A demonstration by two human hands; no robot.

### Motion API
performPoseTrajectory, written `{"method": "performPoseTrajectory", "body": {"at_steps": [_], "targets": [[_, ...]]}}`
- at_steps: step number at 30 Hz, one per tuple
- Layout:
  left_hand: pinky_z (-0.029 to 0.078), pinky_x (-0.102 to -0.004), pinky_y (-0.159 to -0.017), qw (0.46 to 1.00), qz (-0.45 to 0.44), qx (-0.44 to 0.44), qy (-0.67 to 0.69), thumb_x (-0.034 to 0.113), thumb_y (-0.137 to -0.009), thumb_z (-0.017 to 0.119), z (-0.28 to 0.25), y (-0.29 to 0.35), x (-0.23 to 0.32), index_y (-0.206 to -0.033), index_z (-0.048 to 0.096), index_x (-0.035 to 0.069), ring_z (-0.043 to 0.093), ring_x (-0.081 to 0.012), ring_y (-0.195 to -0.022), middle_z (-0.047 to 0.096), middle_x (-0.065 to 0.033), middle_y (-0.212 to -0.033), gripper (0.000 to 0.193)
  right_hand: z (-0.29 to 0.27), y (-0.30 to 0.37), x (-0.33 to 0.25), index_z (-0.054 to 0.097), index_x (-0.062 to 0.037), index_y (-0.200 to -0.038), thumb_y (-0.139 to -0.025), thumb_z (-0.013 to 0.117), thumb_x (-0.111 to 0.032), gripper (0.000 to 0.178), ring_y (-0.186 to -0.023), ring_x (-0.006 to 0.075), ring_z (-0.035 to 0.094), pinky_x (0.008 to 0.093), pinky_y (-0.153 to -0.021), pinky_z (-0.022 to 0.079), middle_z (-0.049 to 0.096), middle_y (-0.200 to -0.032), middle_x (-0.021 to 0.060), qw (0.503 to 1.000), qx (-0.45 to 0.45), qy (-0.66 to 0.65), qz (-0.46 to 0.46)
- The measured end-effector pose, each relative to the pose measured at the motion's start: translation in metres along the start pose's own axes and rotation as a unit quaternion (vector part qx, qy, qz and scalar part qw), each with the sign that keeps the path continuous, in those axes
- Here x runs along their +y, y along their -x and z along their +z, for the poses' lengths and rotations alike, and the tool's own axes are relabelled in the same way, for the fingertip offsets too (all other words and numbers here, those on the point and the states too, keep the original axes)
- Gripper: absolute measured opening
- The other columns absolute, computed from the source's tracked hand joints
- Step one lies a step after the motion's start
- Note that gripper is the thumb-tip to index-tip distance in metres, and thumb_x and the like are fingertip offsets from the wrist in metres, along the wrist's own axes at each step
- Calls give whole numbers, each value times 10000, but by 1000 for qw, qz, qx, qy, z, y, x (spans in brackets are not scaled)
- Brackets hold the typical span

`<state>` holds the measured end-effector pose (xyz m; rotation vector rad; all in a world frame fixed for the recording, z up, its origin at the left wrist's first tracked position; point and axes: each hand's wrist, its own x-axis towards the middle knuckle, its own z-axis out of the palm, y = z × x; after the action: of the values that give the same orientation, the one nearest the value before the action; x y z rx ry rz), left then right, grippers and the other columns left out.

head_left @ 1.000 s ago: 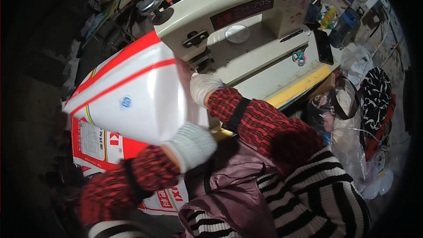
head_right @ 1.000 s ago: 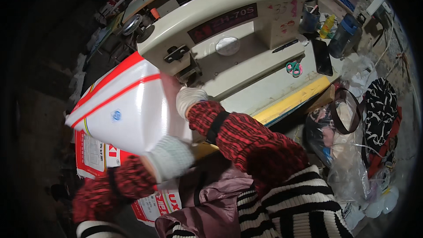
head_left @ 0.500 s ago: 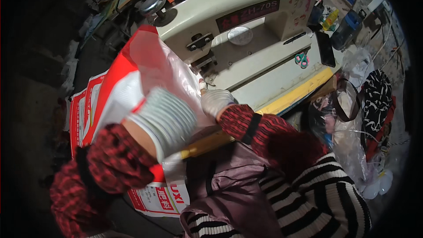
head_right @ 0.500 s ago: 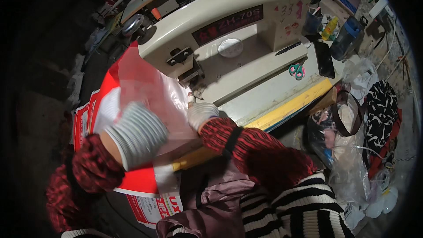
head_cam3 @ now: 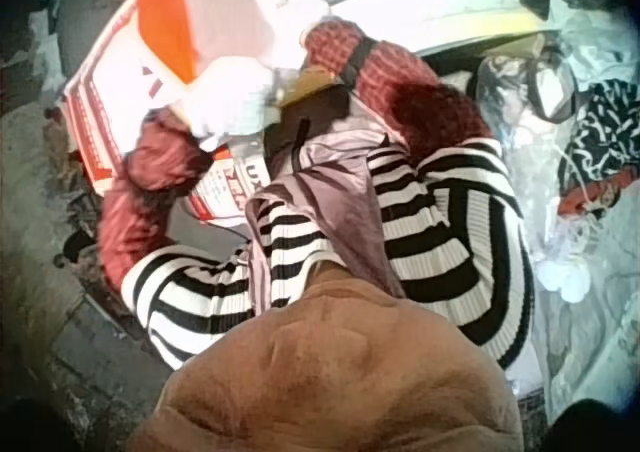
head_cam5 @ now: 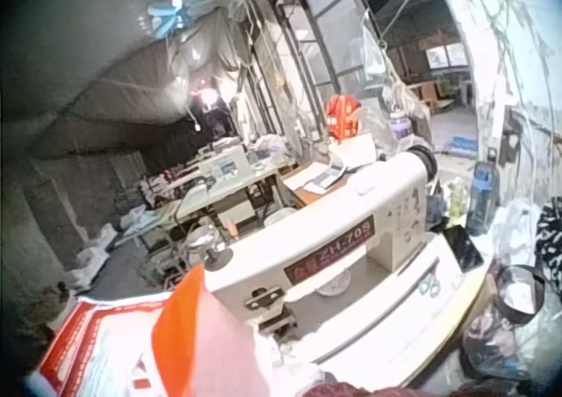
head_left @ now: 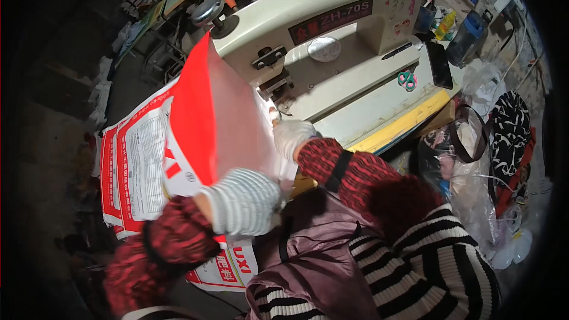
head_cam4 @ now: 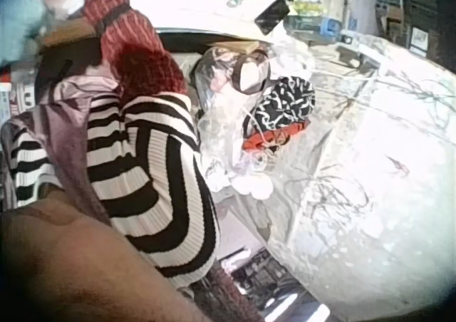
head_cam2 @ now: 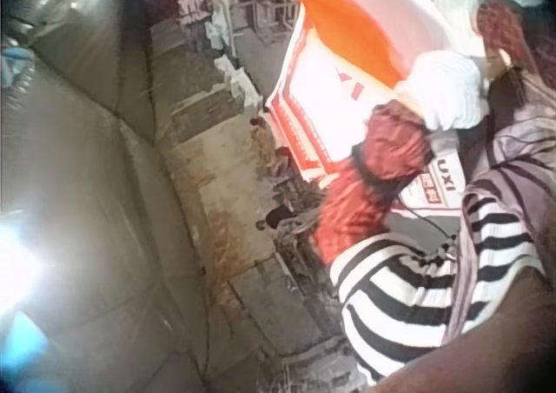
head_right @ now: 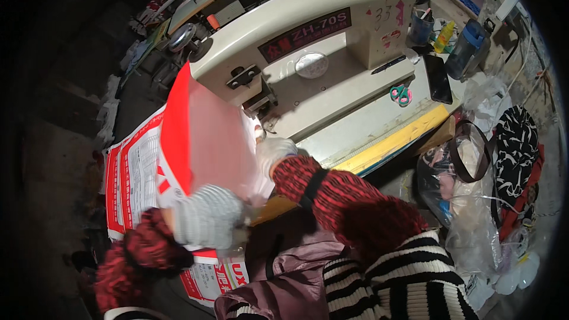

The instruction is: The person inserts a plastic liner into a bag, folds the top edges together, and feeds them through a sewing machine before repeating the process with another bag.

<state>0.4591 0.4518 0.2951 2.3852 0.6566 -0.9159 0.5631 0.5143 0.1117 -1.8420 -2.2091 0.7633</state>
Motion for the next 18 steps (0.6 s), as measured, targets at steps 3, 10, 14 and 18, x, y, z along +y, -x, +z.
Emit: {"method": "performPoseTrajectory", "body": {"at_steps": [3,10,14,18], "targets": [[493,-399,-652,994,-46,96,29,250,-722,624,72,-55,2,-908,653,41,620,-330,-698,613,-160,-718,281,-7,1,4,487,39,-1190,-882,388,-122,362,-839,352,652,453,-704,519,663,-891,207,1000,-19,-17,15],[433,-385,-713,955,78,158,-239,277,-730,625,80,-42,1,-1168,553,116,618,-262,-746,637,-88,-885,472,4,58,-3,420,60,-1193,-818,471,-87,406,-846,388,638,464,-733,506,630,-839,289,969,-126,-203,63],[448,-377,-736,931,157,330,2,233,-750,599,21,-2,-112,-1013,623,154,619,-241,-696,636,-46,-762,275,19,70,2,389,75,-1249,-924,340,-161,405,-782,381,638,470,-692,505,642,-816,252,990,-91,-104,-32],[495,-409,-549,988,41,97,-115,246,-752,593,-34,12,4,-881,690,127,610,-265,-572,607,-53,-609,200,12,54,5,149,68,-1410,-862,406,-118,633,-735,339,656,452,-607,514,653,-775,210,997,-75,12,2]]}}
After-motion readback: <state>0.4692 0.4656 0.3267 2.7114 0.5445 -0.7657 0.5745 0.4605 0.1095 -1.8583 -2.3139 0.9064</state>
